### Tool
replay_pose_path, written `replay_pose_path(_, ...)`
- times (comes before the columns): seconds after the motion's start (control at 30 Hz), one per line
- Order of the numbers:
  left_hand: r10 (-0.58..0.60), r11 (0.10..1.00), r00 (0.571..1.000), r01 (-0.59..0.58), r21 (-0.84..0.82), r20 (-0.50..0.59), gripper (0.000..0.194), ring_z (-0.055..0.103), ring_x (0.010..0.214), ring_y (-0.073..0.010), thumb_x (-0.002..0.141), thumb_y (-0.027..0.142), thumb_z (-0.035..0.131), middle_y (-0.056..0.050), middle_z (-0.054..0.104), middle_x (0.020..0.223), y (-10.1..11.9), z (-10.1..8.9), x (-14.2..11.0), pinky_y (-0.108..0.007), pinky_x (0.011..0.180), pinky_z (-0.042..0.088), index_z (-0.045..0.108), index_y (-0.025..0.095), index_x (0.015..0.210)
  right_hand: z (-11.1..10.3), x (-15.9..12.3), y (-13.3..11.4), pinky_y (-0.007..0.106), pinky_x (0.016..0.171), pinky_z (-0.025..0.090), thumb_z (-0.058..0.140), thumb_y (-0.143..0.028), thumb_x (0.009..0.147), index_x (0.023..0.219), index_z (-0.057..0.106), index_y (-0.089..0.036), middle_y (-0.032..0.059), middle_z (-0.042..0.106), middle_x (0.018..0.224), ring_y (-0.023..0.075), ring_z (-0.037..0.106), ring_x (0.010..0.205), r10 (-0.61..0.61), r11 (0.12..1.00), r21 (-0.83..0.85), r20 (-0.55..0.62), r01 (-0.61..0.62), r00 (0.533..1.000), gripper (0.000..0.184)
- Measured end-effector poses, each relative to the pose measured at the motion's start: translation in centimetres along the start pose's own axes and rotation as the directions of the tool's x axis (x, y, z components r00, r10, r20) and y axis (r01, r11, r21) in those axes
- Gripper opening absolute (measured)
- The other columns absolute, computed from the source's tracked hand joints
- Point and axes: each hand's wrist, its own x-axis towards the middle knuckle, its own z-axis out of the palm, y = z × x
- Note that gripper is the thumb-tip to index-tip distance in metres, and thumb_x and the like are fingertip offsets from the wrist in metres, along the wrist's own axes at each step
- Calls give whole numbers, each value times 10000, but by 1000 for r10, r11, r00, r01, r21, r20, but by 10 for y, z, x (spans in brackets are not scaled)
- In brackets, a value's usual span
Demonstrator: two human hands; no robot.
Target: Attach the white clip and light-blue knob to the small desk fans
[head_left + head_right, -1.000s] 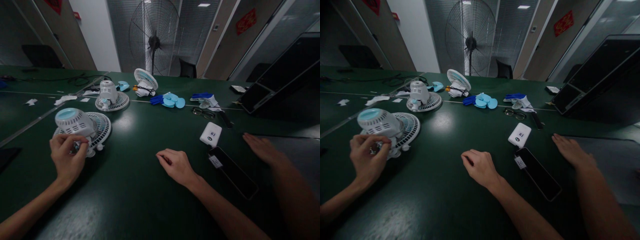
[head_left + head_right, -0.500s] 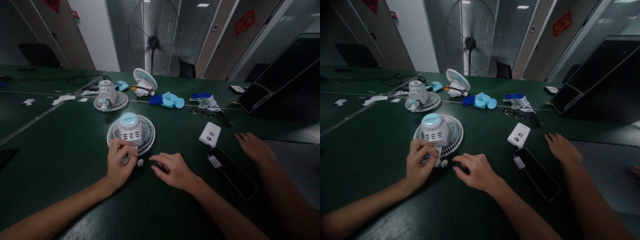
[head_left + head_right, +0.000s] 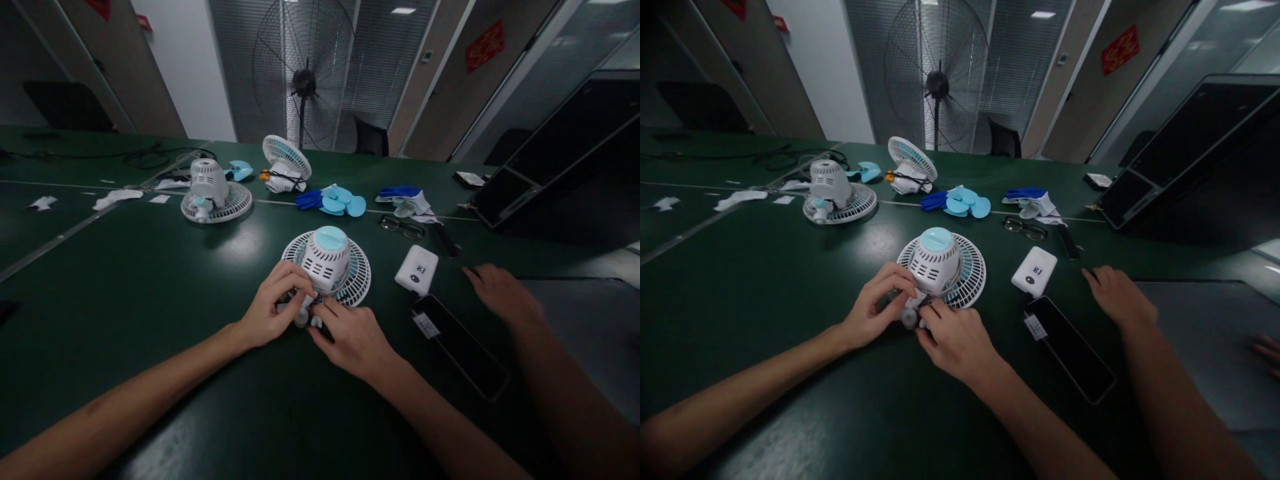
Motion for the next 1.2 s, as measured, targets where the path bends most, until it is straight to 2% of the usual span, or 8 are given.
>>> replay_pose_path(0.17,-65,978,998,67,198,-16,165,585,1061,-212,1034,128,473,-90,569,1154,-4,-21,-26,-359,922,504,622,188,1075,-8,-1,-5,302,594,396,582,-257,996,1155,638,-224,47,684,1072,191,665,822,-39,999,24,9,39,999,172)
replay_pose_path(0.23,-97,959,984,52,280,152,160,600,1019,-213,1039,153,463,-90,596,1130,-6,-28,-34,-350,878,515,603,187,1108,-9,-2,-7,300,594,391,572,-245,988,1135,640,-217,48,674,1045,185,652,813,-49,998,45,-3,50,999,165)
replay_pose_path(0.33,-140,915,904,-37,401,404,189,612,1010,-248,1026,286,550,-102,644,1149,-8,-36,-38,-387,875,518,604,189,1179,-5,-3,-7,308,580,383,564,-242,957,1072,644,-210,38,651,978,178,624,765,-56,993,98,-85,64,995,143)
replay_pose_path(0.43,-159,894,863,-81,442,480,259,626,1018,-268,1008,381,617,-91,680,1137,-9,-39,-39,-414,891,515,622,207,1200,1,-6,-4,315,584,394,564,-220,912,994,637,-201,32,624,917,170,603,728,-33,981,178,-244,78,969,111)
replay_pose_path(0.67,-220,953,910,124,275,350,294,682,802,-189,990,308,578,-49,711,994,-9,-46,-44,-311,733,541,577,194,1261,8,-5,6,304,675,496,587,-162,930,1105,641,-213,44,651,971,167,617,797,129,910,407,-464,81,876,191)
replay_pose_path(0.87,-307,938,936,268,218,173,363,555,492,-104,1003,275,556,61,640,721,-4,-45,-46,-201,478,383,450,196,1341,7,0,7,287,645,523,624,-153,926,1178,638,-224,37,652,989,155,629,775,169,870,486,-450,82,877,262)
replay_pose_path(1.0,-284,939,943,237,248,174,415,541,487,-100,986,267,580,80,602,691,-4,-39,-49,-192,477,363,428,207,1367,7,1,4,279,635,541,647,-153,922,1195,634,-228,39,662,1004,158,649,807,150,861,497,-442,103,884,284)
replay_pose_path(1.2,-407,890,907,368,270,105,441,566,507,-110,999,324,577,72,627,715,-3,-31,-52,-187,486,390,410,207,1390,12,1,4,279,679,587,647,-175,946,1225,630,-238,43,658,1059,149,665,832,147,845,526,-401,96,904,287)
